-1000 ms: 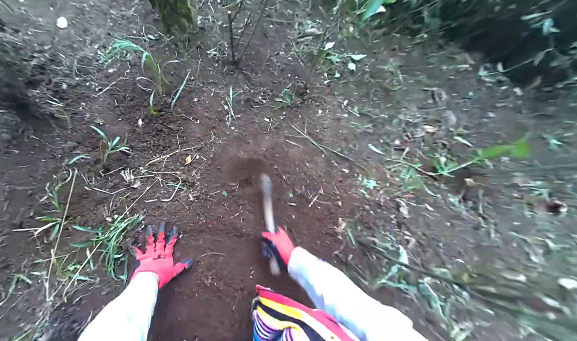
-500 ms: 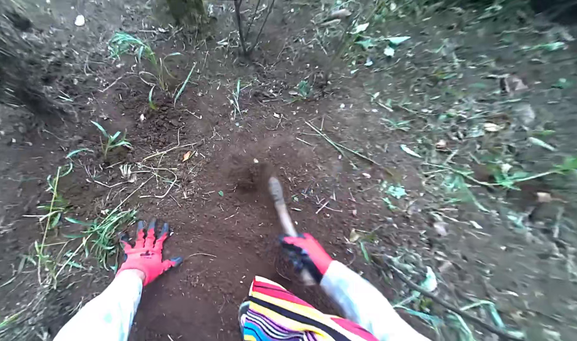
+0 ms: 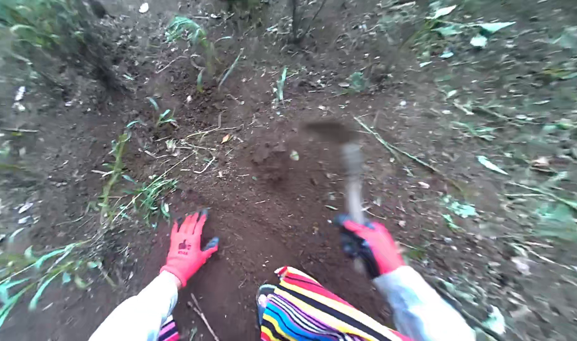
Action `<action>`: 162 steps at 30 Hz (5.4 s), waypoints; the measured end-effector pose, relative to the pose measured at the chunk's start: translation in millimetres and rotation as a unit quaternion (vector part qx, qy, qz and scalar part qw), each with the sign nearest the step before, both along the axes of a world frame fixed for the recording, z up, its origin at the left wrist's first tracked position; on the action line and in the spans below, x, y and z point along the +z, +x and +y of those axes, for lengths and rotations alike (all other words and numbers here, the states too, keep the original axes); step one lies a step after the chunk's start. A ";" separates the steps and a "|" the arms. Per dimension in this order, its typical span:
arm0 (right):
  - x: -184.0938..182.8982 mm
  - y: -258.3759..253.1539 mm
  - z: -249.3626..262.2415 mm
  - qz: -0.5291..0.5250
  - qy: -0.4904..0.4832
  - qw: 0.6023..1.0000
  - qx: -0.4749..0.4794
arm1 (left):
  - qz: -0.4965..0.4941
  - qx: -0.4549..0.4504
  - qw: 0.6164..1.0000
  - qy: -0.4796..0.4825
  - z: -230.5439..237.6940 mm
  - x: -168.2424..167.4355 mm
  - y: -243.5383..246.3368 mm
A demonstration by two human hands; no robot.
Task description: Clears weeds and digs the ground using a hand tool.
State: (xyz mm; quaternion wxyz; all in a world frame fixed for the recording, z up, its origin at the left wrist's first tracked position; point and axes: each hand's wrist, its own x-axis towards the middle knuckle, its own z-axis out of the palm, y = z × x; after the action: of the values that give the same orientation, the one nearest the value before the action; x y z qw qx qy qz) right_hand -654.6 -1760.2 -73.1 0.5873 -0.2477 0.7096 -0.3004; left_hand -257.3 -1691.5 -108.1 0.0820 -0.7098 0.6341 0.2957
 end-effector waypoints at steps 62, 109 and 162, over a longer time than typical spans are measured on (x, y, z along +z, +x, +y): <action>9.0 27.6 2.9 0.136 -0.144 0.976 -0.088 | 0.042 0.591 0.805 -0.018 17.4 -19.3 -22.1; 12.4 6.3 15.1 0.065 -0.068 0.994 0.055 | -0.003 0.457 0.889 -0.006 107.1 -29.9 0.4; -20.9 162.7 77.7 -0.343 -0.119 0.926 -0.102 | 0.387 0.534 0.709 -0.251 48.7 81.5 -141.1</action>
State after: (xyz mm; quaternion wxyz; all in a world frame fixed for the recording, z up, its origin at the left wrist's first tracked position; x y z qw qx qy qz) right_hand -492.0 -1682.5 -94.0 0.7273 -0.1240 0.4457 -0.5070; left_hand -398.4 -1642.8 -26.6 -0.5235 -0.7474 0.1767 0.3690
